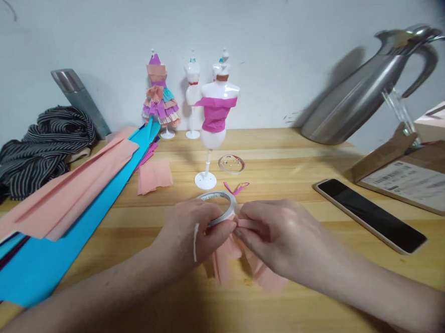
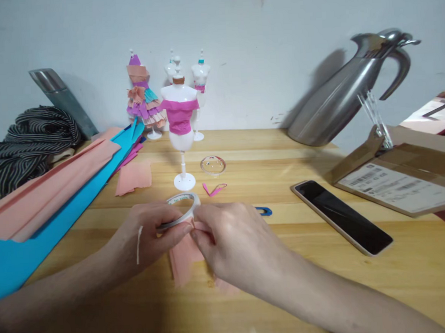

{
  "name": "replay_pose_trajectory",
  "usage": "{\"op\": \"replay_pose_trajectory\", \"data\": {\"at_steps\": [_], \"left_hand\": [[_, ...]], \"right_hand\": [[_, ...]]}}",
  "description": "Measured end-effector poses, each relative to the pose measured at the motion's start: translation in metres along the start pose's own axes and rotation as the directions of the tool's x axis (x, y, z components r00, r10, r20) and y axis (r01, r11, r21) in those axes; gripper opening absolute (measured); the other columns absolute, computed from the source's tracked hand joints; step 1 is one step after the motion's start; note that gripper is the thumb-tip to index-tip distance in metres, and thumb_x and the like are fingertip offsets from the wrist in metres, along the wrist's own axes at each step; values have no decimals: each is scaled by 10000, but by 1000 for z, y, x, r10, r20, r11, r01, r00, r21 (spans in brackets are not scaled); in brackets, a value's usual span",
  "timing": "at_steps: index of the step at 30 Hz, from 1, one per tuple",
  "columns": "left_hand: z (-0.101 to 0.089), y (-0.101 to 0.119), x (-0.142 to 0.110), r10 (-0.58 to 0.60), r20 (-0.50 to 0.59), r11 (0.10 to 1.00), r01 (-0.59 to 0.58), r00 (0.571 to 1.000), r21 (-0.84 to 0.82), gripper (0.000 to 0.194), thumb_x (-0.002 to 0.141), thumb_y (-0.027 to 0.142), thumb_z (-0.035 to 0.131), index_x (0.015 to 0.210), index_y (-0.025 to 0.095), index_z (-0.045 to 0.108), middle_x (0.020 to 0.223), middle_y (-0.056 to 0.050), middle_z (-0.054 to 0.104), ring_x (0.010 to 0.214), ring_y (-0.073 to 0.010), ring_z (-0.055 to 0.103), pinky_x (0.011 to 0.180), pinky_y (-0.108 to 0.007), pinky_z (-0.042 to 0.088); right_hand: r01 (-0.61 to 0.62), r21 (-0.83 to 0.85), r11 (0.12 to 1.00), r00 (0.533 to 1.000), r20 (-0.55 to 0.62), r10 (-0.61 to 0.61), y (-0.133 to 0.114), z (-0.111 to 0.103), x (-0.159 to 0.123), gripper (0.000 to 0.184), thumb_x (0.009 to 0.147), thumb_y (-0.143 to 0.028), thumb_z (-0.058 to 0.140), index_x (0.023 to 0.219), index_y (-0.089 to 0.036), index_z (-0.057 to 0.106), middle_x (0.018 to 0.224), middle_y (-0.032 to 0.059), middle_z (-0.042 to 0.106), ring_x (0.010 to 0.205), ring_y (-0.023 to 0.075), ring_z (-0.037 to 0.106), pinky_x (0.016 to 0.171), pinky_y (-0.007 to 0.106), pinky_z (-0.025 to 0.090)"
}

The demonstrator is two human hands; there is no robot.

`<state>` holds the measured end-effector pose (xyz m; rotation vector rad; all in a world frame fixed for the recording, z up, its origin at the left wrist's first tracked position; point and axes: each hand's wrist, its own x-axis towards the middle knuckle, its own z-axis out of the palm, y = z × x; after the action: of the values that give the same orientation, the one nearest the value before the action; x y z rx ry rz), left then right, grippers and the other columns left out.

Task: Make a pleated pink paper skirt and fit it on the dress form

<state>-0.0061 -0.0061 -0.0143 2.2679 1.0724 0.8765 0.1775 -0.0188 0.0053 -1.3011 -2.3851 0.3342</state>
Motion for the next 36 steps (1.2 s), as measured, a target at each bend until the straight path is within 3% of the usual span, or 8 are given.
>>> {"op": "replay_pose_trajectory", "data": {"at_steps": [3,9,12,18,23,30,36], "left_hand": [[-1,4,0,-30,25,999,30,999,-36,315,850,178,544,562,151,419,541,58,329,512,-64,299,498,-227,237],[-8,-3,1,-33,96,998,39,995,-55,361,880,254,563,559,141,442,554,57,323,525,-65,298,492,-228,212],[-10,-12,1,-25,125,997,35,992,-74,381,909,359,558,603,138,510,579,50,384,556,-76,353,509,-225,244],[-9,-18,1,40,131,995,-28,991,-92,456,908,493,550,625,136,533,600,44,421,578,-85,395,527,-219,285],[-7,-17,3,135,95,986,-124,986,-107,456,922,495,530,645,132,544,622,40,434,577,-79,385,543,-213,301],[-6,-13,2,182,84,981,-175,980,-84,535,924,568,456,626,133,549,583,29,446,559,-89,395,546,-222,298],[-5,-13,3,250,37,966,-246,968,-81,518,936,540,450,634,132,554,596,23,466,565,-88,407,549,-216,311]], "right_hand": [[18,18,1000,999,-28,-17,-2,1,0,275,790,-138,499,567,-201,351,464,-48,400,423,80,369,449,223,242],[2,149,989,986,165,-27,4,-13,6,255,809,-171,523,584,-192,404,504,-58,399,450,68,354,441,196,262],[-22,130,991,988,158,2,8,-18,8,205,825,-207,533,623,-184,503,520,-45,441,462,79,382,440,201,270],[-49,169,984,985,169,20,9,-23,6,231,847,-273,545,636,-181,534,527,-38,469,468,84,394,434,197,283],[-41,223,974,986,167,3,7,-22,5,197,851,-231,523,680,-174,603,560,-24,521,501,90,426,465,199,316],[25,294,956,985,156,-73,6,-15,3,195,852,-165,519,691,-166,627,566,-33,533,500,74,433,479,191,320],[-13,286,958,989,145,-30,5,-17,2,172,845,-209,551,695,-169,624,532,-40,508,481,82,428,463,202,315]]}}
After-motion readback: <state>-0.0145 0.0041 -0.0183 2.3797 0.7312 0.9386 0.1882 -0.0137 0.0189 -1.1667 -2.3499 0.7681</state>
